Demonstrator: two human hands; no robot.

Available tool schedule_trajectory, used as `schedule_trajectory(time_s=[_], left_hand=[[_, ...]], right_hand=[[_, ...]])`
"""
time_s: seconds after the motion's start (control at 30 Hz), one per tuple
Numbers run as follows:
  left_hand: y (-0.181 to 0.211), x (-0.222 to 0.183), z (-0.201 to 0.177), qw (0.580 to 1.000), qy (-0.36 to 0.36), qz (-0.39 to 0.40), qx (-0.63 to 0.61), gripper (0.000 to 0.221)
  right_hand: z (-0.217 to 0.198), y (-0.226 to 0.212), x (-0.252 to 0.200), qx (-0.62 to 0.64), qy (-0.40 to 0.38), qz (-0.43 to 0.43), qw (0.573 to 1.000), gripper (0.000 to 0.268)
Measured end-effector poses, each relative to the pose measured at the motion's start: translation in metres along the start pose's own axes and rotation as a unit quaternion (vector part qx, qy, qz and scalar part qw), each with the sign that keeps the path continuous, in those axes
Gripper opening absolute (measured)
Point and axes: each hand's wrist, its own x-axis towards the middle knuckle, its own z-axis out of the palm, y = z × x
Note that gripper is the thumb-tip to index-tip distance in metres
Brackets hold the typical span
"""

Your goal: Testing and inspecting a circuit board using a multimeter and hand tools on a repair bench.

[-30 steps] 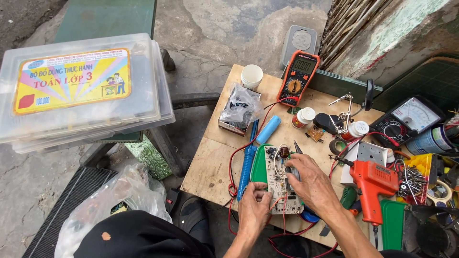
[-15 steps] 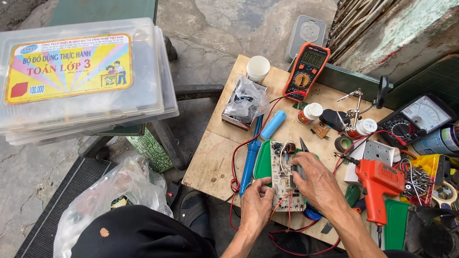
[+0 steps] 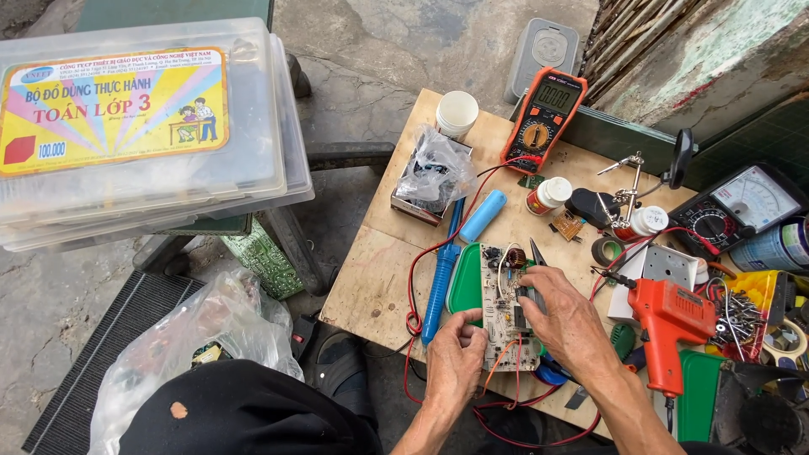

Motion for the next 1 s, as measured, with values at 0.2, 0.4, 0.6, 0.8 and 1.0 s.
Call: schedule_trajectory(time_s=[0.2, 0.4, 0.6, 0.8, 1.0], left_hand=[[-0.006, 0.002, 0.003, 1.0, 0.003, 0.001, -0.011, 0.039], [-0.004, 0.002, 0.003, 1.0, 0.005, -0.007, -0.015, 0.039], [-0.006, 0.003, 0.003, 1.0, 0.001, -0.004, -0.011, 0.04], [-0.009, 0.003, 0.005, 1.0, -0.005, 0.01, -0.015, 0.04], [-0.003, -0.002, 0.004, 1.0, -0.006, 0.007, -0.018, 0.042]], right_hand=[[-0.004, -0.006, -0.005, -0.005, -0.001, -0.005, 1.0, 0.033], [-0.007, -0.012, -0.008, 0.011, 0.009, -0.005, 1.0, 0.033], [0.0, -0.006, -0.011, -0.062, 0.037, -0.022, 0.997, 0.035], [0.0, -0.004, -0.009, -0.139, 0.056, -0.076, 0.986, 0.033], [0.004, -0.003, -0.009, -0.169, 0.076, -0.102, 0.977, 0.034]])
